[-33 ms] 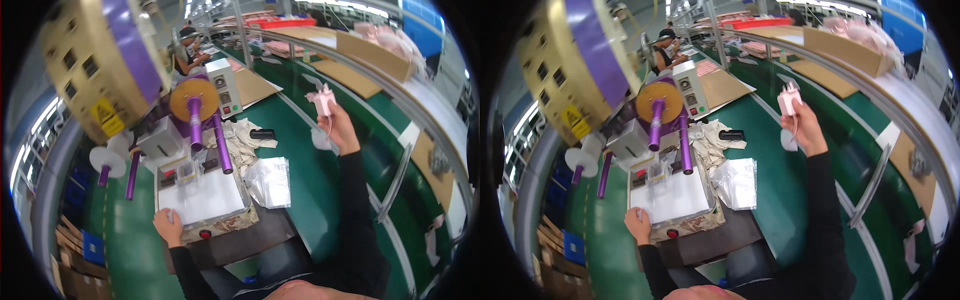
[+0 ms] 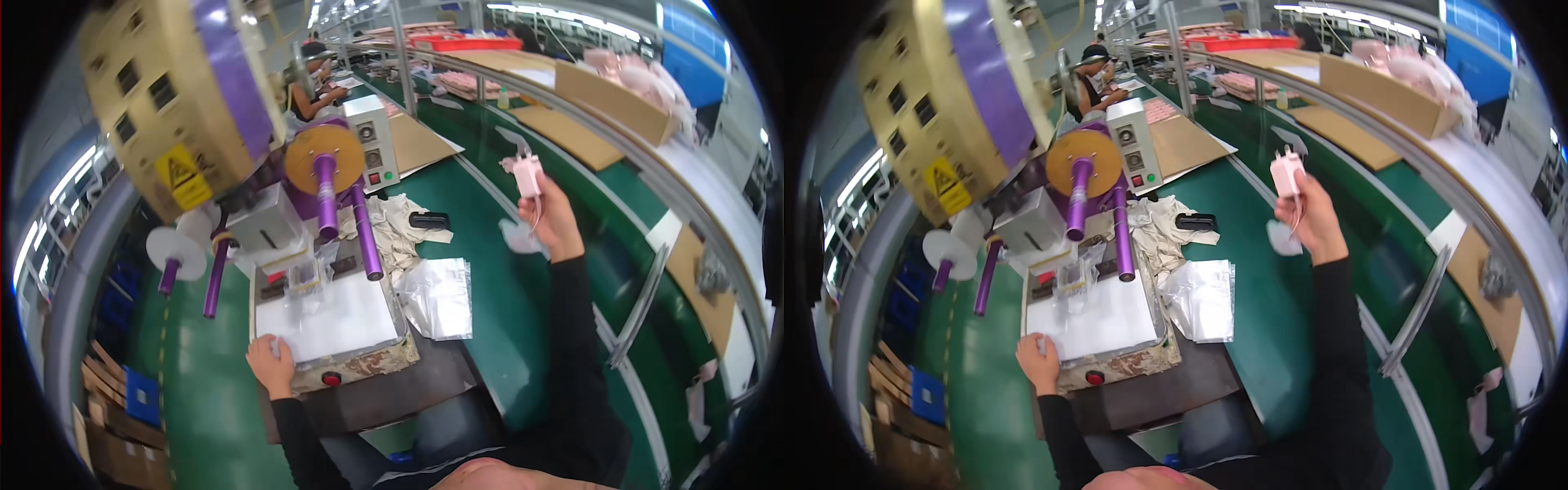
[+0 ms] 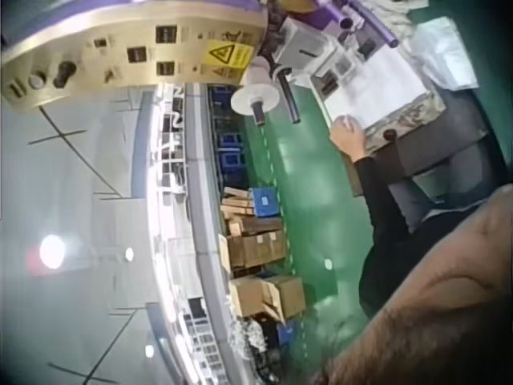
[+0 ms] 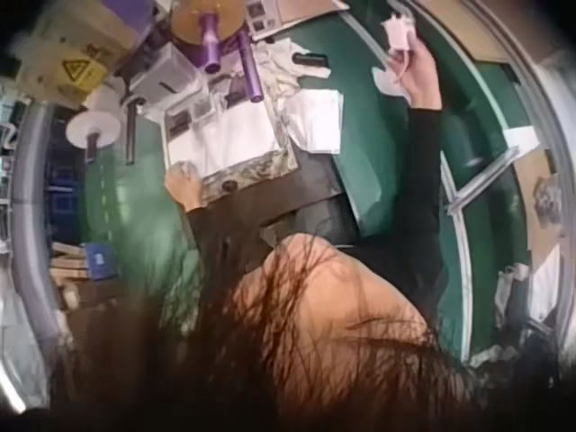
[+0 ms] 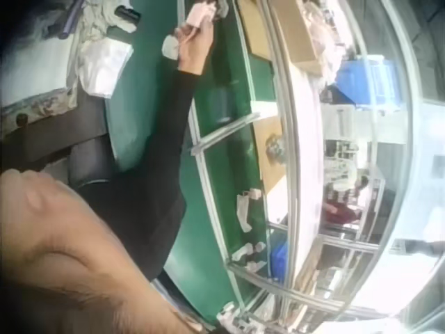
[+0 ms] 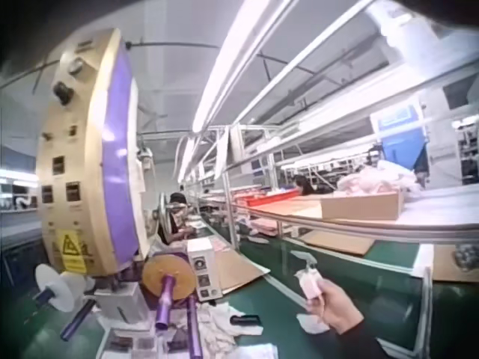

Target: Placing small electronic components into a machine for labeling or sealing, and then folding cardboard boxes to pack the processed items.

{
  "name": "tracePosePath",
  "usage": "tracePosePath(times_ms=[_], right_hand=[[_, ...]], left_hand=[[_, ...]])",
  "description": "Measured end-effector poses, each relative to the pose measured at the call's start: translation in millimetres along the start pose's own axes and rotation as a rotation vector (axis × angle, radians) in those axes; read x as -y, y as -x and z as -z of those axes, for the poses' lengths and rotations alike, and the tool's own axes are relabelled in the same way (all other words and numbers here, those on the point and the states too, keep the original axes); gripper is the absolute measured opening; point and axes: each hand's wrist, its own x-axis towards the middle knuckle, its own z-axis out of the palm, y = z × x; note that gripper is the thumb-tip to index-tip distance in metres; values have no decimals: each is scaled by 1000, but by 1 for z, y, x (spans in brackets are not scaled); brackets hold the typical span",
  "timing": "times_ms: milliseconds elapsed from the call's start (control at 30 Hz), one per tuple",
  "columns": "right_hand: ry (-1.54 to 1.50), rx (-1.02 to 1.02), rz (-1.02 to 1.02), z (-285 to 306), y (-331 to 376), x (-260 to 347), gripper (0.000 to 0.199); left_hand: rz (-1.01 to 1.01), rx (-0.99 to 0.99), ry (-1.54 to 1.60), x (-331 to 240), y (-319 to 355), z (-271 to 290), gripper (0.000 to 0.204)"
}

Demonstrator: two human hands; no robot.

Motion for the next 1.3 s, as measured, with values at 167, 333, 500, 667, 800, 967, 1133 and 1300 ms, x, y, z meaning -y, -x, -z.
tracePosePath(times_ms=[167, 333, 500, 667, 800, 967, 1133, 1300], right_hand=[[471, 99, 129, -88, 70, 7, 74], [575, 305, 212, -137, 105, 7, 61], [576, 540, 32, -185, 123, -20, 66], [632, 690, -405, -226, 141, -116, 53], [849, 635, -525, -257, 115, -210, 50], [1552, 476, 165, -293, 58, -300, 79], [1904, 458, 156, -329, 23, -319, 82], [1942, 487, 588, -330, 13, -346, 68]], left_hand=[[27, 18, 48, -7, 0, 3, 15], [-13, -40, 67, -6, -1, 6, 17], [-31, -97, 99, 7, 3, 14, 19], [-33, -36, 137, -1, 5, 9, 24], [-61, -47, 181, 3, 1, 20, 25], [-8, -17, 203, 9, 3, 25, 27], [-30, -28, 252, 9, 2, 26, 26], [-18, -36, 246, 12, 4, 27, 25]])
